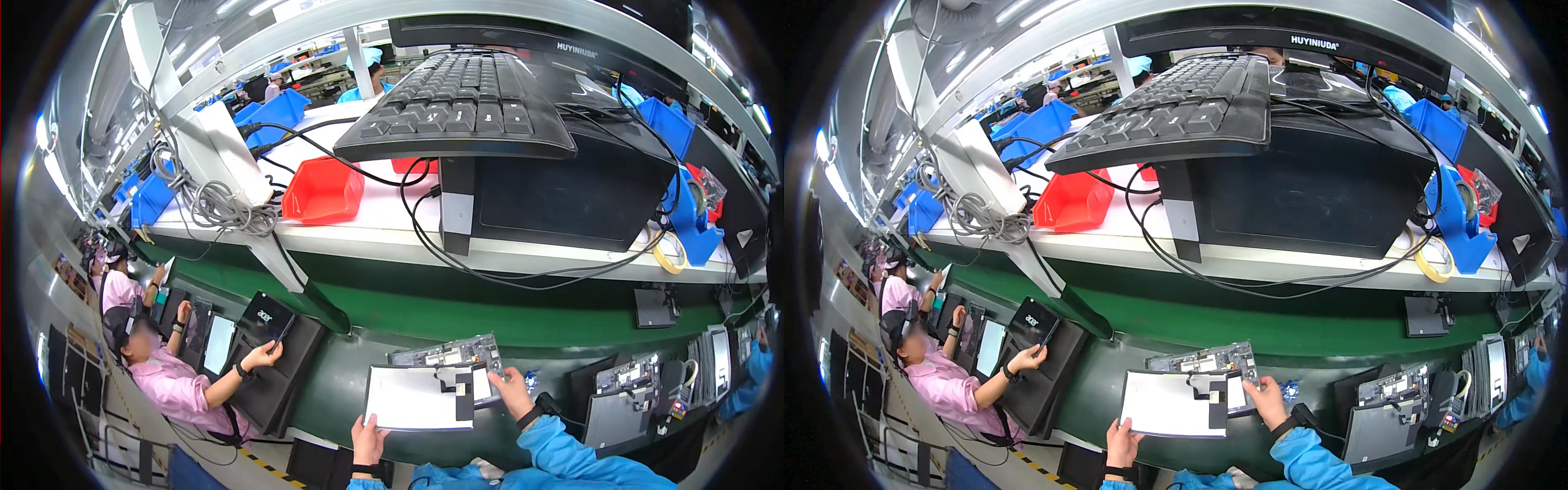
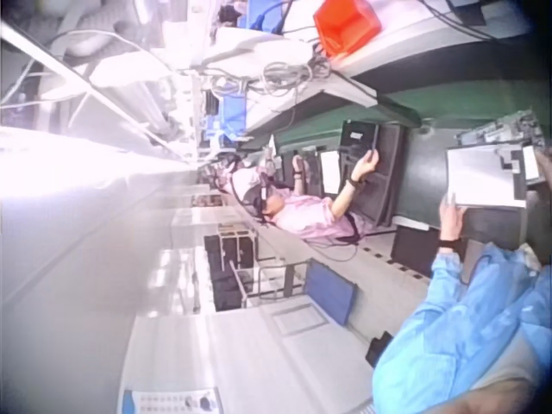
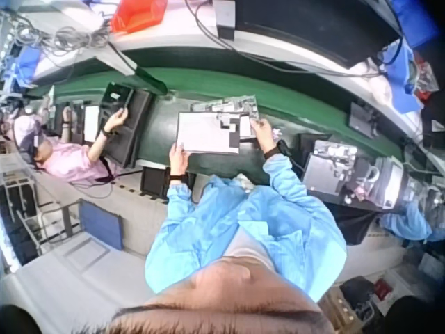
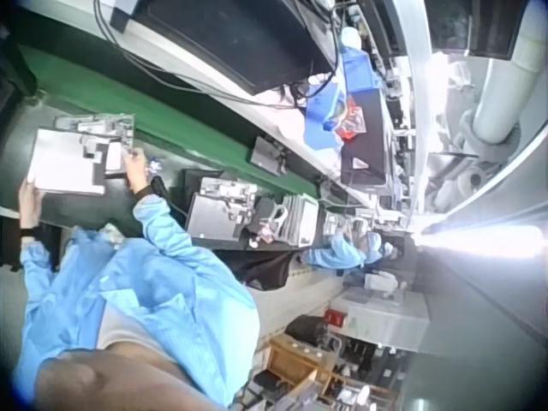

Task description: The person assembles electronic components by attaching internal components and a battery to a chassis, then securing a tablet screen to the assembly using a tape dispenser.

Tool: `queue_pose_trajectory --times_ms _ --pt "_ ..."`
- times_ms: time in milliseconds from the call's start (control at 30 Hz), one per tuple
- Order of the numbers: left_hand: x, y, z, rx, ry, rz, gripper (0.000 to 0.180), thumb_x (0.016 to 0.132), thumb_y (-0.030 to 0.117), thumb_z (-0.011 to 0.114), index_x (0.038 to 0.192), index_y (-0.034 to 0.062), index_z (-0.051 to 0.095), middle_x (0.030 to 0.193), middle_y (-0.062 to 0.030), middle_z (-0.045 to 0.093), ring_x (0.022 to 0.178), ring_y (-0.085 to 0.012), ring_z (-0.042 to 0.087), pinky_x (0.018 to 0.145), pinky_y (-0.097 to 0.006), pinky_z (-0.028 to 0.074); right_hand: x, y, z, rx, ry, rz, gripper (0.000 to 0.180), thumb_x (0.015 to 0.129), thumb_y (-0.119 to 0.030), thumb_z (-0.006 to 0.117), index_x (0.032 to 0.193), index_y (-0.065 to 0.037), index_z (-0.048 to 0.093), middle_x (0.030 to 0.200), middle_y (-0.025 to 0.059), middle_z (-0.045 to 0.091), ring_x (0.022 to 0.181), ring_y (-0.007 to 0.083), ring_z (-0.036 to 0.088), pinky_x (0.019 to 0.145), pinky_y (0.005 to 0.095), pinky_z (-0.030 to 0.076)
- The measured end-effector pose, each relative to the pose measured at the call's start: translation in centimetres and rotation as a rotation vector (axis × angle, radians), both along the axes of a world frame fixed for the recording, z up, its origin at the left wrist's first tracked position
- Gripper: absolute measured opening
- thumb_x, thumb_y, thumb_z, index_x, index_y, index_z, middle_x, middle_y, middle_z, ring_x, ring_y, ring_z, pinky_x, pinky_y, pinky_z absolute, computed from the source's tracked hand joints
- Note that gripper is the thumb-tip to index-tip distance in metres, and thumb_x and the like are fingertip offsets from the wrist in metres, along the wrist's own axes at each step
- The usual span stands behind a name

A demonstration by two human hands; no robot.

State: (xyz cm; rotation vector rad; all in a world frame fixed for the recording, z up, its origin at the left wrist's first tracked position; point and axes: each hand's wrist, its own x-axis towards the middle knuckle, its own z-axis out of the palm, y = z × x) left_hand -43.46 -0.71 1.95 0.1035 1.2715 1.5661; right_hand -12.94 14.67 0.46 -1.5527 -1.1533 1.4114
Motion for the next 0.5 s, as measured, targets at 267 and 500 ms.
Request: queue_pose_trajectory --times_ms 267,500 --pt "2.9 -3.2 -1.2 -0.017 -0.143 0.07 0.023 0.095 0.01 0.051 0.116 0.0039 0.048 0.105 -0.0073 0.06 0.089 -0.0202 0.061 0.067 -0.035 0.052 -1.4 -5.7 0.7 -0.071 -0.129 0.18 0.038 0.087 -0.027 0.066 0.103 0.006 0.055 0.086 0.0107 0.064 0.08 0.0166 0.062 0.07 0.0284 0.05" --pt "2.6 -0.8 4.3 -0.226 1.718 0.095 0.035 0.083 0.004 0.058 0.117 -0.0023 0.049 0.111 -0.0145 0.056 0.095 -0.0356 0.058 0.085 -0.047 0.046 -4.3 -6.5 -0.5 0.015 0.068 0.118 0.03 0.09 -0.021 0.06 0.102 0.007 0.059 0.089 0.0127 0.067 0.078 0.0175 0.061 0.071 0.0311 0.048"
